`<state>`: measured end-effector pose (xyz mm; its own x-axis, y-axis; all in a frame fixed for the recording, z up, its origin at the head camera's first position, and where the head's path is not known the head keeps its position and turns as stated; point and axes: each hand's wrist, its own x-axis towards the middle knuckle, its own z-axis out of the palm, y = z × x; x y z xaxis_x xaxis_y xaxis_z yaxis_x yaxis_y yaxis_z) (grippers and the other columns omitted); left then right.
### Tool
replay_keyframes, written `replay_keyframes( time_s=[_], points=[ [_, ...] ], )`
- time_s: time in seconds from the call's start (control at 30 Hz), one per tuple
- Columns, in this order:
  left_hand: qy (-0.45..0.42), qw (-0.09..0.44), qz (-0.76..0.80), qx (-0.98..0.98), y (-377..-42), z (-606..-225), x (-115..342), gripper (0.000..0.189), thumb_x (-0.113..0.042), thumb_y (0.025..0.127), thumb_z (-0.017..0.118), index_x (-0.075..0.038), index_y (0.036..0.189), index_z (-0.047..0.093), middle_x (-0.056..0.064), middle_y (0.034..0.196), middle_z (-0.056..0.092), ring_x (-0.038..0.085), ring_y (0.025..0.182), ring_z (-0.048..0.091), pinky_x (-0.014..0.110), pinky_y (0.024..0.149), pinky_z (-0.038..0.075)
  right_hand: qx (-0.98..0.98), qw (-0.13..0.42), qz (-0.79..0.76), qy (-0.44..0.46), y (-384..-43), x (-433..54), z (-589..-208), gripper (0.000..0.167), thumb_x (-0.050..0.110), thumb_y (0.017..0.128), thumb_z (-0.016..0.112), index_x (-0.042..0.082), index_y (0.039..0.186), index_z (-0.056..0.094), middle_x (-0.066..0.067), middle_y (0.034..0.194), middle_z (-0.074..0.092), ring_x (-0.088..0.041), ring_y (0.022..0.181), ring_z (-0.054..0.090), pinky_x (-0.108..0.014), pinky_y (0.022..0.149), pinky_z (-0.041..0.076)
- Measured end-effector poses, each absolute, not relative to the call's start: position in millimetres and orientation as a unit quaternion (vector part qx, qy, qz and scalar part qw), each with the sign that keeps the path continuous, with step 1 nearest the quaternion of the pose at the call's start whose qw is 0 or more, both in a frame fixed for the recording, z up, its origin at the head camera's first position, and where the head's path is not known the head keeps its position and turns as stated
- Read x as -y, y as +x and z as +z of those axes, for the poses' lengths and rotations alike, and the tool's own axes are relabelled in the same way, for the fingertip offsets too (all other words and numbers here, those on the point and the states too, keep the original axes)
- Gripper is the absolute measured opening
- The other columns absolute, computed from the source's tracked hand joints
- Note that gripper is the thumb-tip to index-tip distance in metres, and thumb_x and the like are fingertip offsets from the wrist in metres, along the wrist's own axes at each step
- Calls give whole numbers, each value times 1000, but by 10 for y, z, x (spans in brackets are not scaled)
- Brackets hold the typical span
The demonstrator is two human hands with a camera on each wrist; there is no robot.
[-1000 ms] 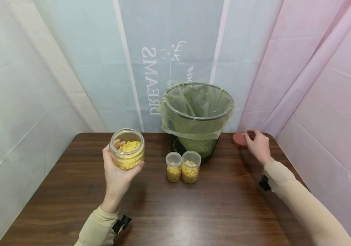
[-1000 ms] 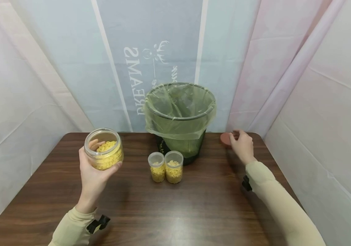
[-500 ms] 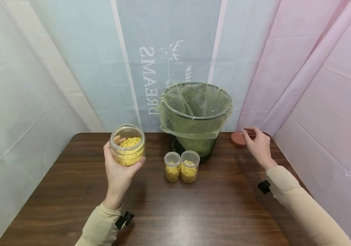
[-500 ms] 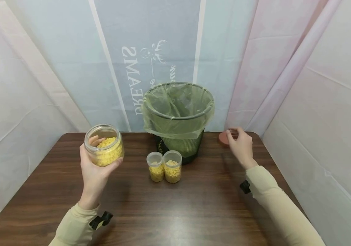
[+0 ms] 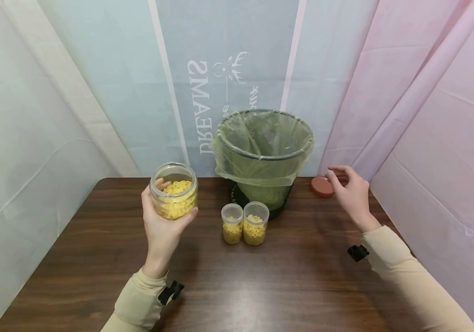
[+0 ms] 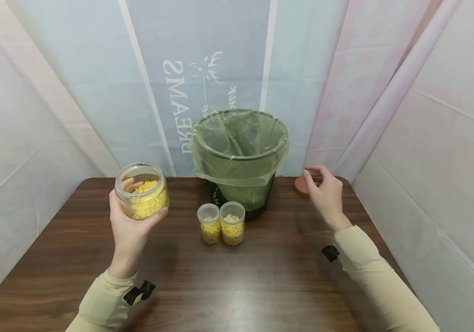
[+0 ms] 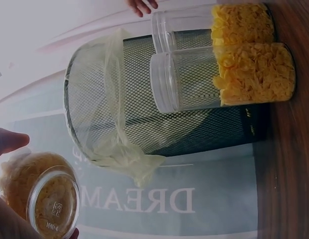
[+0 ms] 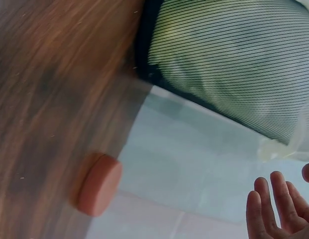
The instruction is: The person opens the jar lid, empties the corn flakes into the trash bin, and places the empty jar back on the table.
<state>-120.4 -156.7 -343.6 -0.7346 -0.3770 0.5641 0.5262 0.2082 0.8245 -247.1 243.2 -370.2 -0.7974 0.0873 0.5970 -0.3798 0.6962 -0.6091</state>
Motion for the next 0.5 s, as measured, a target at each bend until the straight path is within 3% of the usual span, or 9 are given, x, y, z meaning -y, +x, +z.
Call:
replay_keyframes(
  time_s=[0.13,0.37,0.5],
  points=[
    [-56,362,-633,682,-1193,-3382,1542,85,15,58,78,6,132,37,23,126,47,25,114,47,24,93,39,856,325,389,103,-2430,-2371,-3609,25,25,94,58,7,110,67,-9,92,72,19,75,53,-2,65,41],
    [-58,363,-643,671,-1340,-3498,1575,88,14,57,80,-1,133,39,12,126,50,18,113,48,25,93,40,839,341,405,123,-2358,-2260,-3397,23,23,93,60,5,106,68,-11,88,72,15,71,59,-2,65,44],
    [-64,363,-650,665,-1329,-3421,1526,86,15,58,79,3,133,38,17,126,49,22,113,49,25,93,41,834,342,413,127,-2339,-2207,-3276,24,24,93,60,6,106,68,-12,88,72,11,71,60,-3,64,45]
  ],
)
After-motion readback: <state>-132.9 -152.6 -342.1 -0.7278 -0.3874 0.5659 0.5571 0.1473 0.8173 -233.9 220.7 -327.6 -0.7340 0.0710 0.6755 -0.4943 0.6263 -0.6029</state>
